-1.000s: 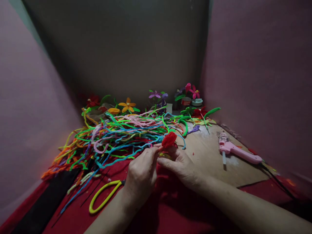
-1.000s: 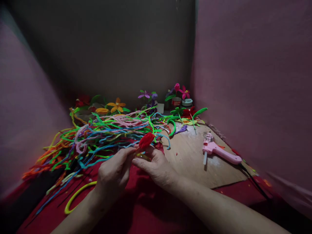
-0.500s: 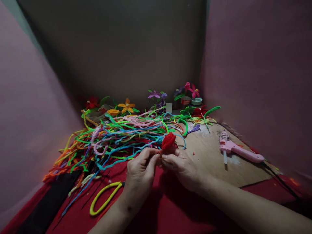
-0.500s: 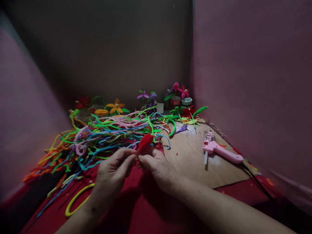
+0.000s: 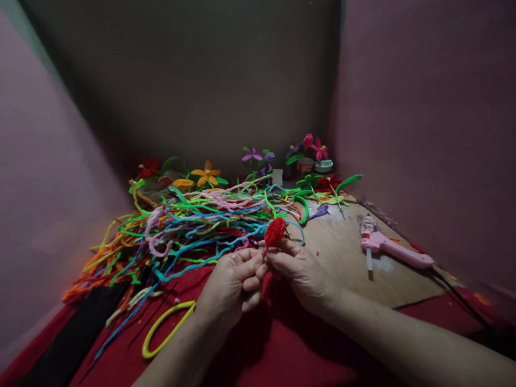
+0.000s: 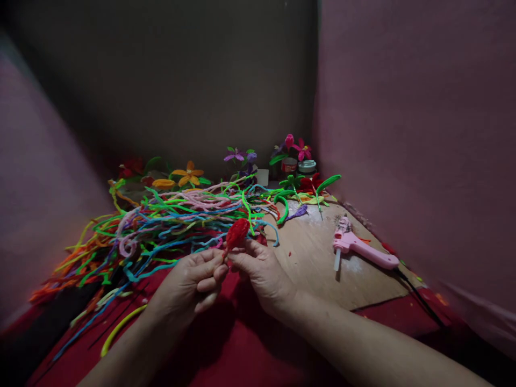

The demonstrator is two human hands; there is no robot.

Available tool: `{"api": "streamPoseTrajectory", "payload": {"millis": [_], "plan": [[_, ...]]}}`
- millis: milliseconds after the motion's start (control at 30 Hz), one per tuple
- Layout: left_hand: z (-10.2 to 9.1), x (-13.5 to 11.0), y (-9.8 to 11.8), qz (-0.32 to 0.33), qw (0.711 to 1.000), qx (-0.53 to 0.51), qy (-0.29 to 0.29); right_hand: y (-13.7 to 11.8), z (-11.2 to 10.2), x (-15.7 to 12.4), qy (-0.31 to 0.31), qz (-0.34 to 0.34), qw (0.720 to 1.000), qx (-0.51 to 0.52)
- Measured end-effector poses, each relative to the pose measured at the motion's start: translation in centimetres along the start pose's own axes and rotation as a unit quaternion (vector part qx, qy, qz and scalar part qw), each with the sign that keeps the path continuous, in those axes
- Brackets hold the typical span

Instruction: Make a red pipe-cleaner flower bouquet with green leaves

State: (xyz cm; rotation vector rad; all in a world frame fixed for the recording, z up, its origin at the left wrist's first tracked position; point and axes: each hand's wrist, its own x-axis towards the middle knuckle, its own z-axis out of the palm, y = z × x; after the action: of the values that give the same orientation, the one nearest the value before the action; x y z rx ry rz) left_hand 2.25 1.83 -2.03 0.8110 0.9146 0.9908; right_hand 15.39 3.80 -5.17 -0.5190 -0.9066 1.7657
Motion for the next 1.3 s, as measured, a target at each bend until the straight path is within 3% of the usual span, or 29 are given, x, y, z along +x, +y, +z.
{"api": "streamPoseTrajectory", "payload": {"millis": [133,267,400,533,667,933,1167,1300], "plan": [[-0.5,0.1,0.1,-0.048,0.995,-0.04,-0.076,-0.3,-0.6,0.1,-0.042,0.061,0.997,0.02],[-0.5,0.1,0.1,-0.06,0.994,-0.006,-0.095,-0.6,-0.8,0.1,-0.04,0.053,0.998,0.017],[0.1,-0.1,-0.1,0.014,0.992,0.12,-0.042,-0.6,-0.4,0.1,-0.031,0.03,0.999,0.007],[1.1,-0.5,-0.4,0.112,0.96,0.249,0.058,-0.5,-0.1,0.0,-0.002,0.013,1.0,0.012],[1.6,-0.7,-0.6,0.125,0.954,0.255,0.093,-0.5,-0.1,0.0,-0.012,0.012,1.0,0.01],[0.9,-0.6,-0.4,0.023,0.996,0.087,0.017,-0.4,-0.7,0.4,-0.008,0.017,1.0,-0.003],[0.0,-0.3,-0.1,-0.023,0.996,-0.01,-0.081,-0.6,-0.6,0.2,-0.047,0.06,0.997,0.034],[0.0,-0.5,0.1,-0.028,0.994,0.006,-0.109,-0.9,-0.5,0.0,-0.046,0.052,0.997,0.028]]}}
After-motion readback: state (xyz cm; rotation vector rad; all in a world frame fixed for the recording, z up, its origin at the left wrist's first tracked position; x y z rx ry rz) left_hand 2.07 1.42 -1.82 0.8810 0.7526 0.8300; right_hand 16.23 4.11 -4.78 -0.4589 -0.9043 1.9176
